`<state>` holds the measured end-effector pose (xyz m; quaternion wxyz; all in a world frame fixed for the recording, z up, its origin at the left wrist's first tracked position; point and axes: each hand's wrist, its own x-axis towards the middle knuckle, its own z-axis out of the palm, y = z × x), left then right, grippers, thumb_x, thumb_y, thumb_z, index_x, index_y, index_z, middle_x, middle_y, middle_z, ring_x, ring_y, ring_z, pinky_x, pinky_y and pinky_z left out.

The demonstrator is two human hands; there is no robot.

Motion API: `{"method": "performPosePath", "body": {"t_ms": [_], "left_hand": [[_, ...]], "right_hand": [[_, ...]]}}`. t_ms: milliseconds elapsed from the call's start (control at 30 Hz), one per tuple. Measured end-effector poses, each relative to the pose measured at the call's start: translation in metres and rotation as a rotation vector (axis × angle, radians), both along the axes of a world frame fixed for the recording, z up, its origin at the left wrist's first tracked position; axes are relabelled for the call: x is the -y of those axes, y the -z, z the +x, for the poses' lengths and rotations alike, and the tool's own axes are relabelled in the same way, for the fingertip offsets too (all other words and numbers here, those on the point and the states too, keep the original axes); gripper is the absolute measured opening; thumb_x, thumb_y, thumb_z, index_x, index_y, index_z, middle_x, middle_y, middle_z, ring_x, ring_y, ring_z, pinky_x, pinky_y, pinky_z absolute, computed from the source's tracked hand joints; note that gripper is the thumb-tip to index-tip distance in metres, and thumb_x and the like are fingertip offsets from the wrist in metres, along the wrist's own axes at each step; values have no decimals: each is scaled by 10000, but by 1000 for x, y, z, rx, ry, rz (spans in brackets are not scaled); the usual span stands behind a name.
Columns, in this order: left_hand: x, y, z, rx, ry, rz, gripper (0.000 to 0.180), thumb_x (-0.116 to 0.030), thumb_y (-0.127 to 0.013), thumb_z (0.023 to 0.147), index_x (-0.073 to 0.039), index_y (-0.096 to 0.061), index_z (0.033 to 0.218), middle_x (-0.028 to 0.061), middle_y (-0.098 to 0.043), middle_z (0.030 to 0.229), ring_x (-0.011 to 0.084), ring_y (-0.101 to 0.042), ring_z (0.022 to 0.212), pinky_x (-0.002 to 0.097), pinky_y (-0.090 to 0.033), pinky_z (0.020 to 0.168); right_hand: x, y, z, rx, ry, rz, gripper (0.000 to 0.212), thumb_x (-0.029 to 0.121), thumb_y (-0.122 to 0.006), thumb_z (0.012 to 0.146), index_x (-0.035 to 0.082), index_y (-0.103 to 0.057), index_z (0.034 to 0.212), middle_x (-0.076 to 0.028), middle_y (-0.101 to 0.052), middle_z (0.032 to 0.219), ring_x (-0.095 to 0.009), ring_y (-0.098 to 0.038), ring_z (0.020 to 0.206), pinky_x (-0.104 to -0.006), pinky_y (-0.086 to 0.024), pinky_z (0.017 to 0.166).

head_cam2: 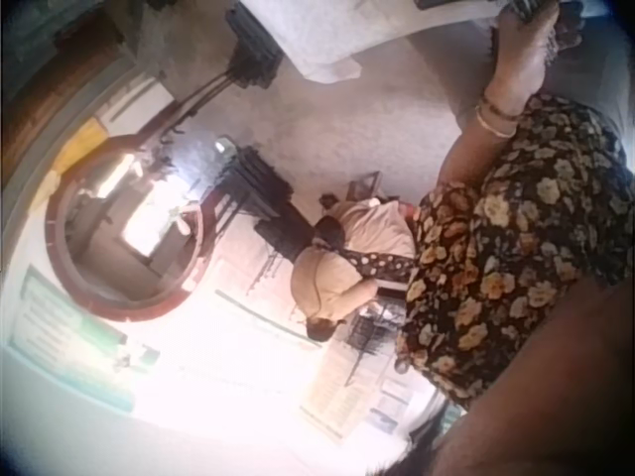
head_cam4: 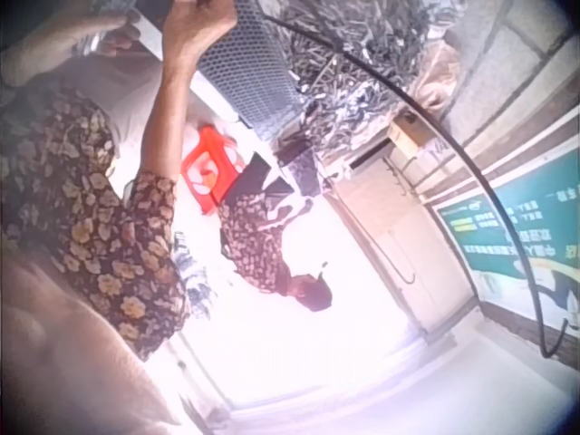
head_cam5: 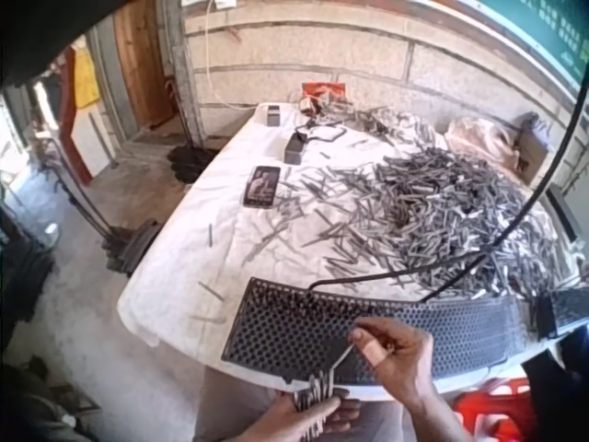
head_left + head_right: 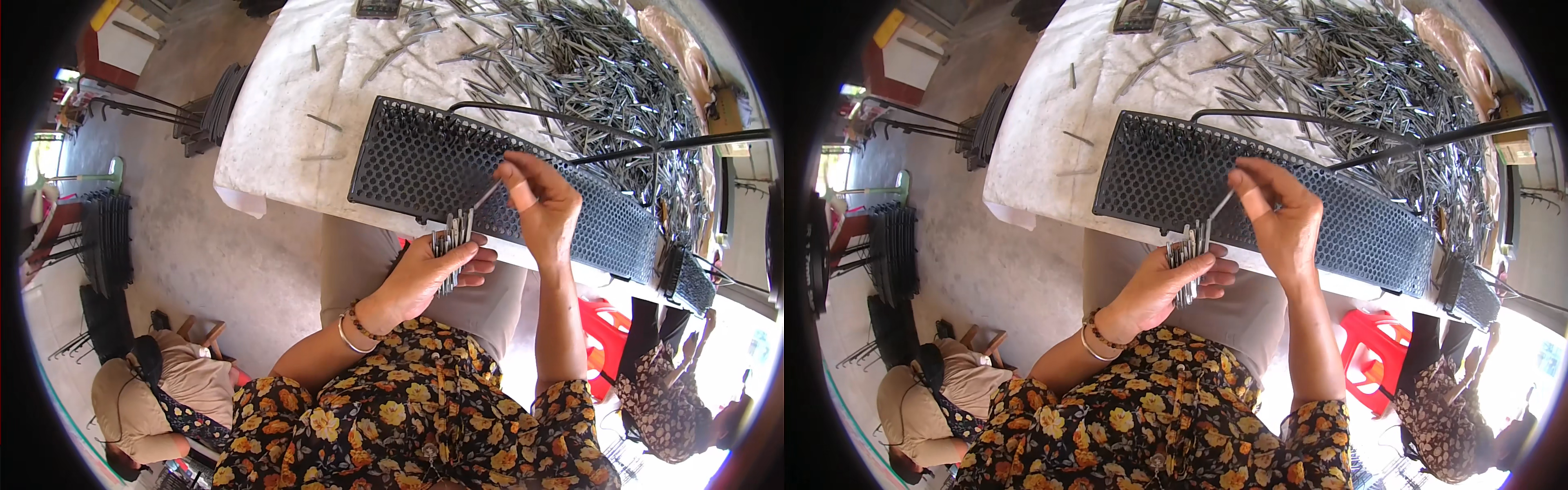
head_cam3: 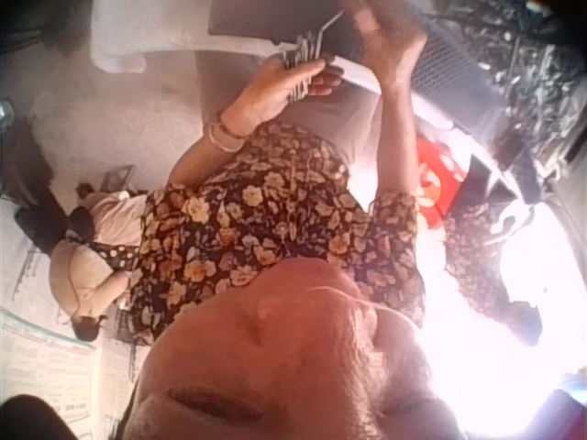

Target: Inserting small metal pins into a perforated metal sheet at an assembly table.

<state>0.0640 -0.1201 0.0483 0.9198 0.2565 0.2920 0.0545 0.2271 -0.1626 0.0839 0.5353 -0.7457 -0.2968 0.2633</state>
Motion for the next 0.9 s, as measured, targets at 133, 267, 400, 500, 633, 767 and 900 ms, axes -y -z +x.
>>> {"method": "performPosePath", "body": {"t_ms": [133,267,400,500,633,767,900], "left_hand": [[2,8,4,-31,-28,-43,276,-220,-563,935,10,-585,1087,142,-652,1031,204,-649,916,319,-549,788],[1,9,1,-41,-18,-56,254,-201,-548,941,0,-572,1095,153,-645,1062,225,-648,945,336,-547,799],[0,7,1,-35,-17,-45,253,-205,-546,942,-8,-570,1099,147,-645,1064,224,-644,949,336,-549,790],[0,7,0,-47,-24,-48,246,-198,-543,945,-11,-567,1103,145,-644,1064,221,-643,945,335,-550,783],[-1,8,0,-25,-11,-31,244,-188,-541,946,-14,-563,1115,140,-642,1067,209,-643,933,331,-549,773],[0,7,-2,23,-53,28,263,-204,-543,946,-15,-561,1127,138,-642,1067,203,-643,935,327,-550,774],[0,5,2,4,-75,29,269,-215,-544,945,-12,-568,1120,138,-646,1053,202,-644,931,326,-552,772]], "right_hand": [[-22,14,8,364,91,188,143,63,-701,813,13,-688,947,-28,-668,754,-56,-544,609,-211,-447,561],[-37,27,14,589,19,234,125,81,-713,790,28,-682,899,-76,-670,782,-162,-604,616,-255,-478,573],[-41,38,18,854,-88,205,111,100,-719,759,54,-682,853,-72,-656,816,-268,-620,706,-337,-496,643],[-38,35,16,968,-170,152,121,115,-722,754,63,-686,856,-60,-637,854,-267,-611,746,-359,-485,681],[-24,22,8,760,-69,265,140,109,-716,772,24,-692,881,-91,-635,849,-219,-599,657,-306,-464,570],[3,3,1,318,-330,-94,148,115,-706,798,-9,-701,879,-70,-638,777,-101,-569,618,-231,-435,542],[14,4,4,-83,-257,-188,162,100,-686,822,-27,-691,922,-38,-659,735,-45,-525,598,-211,-425,519]]}}
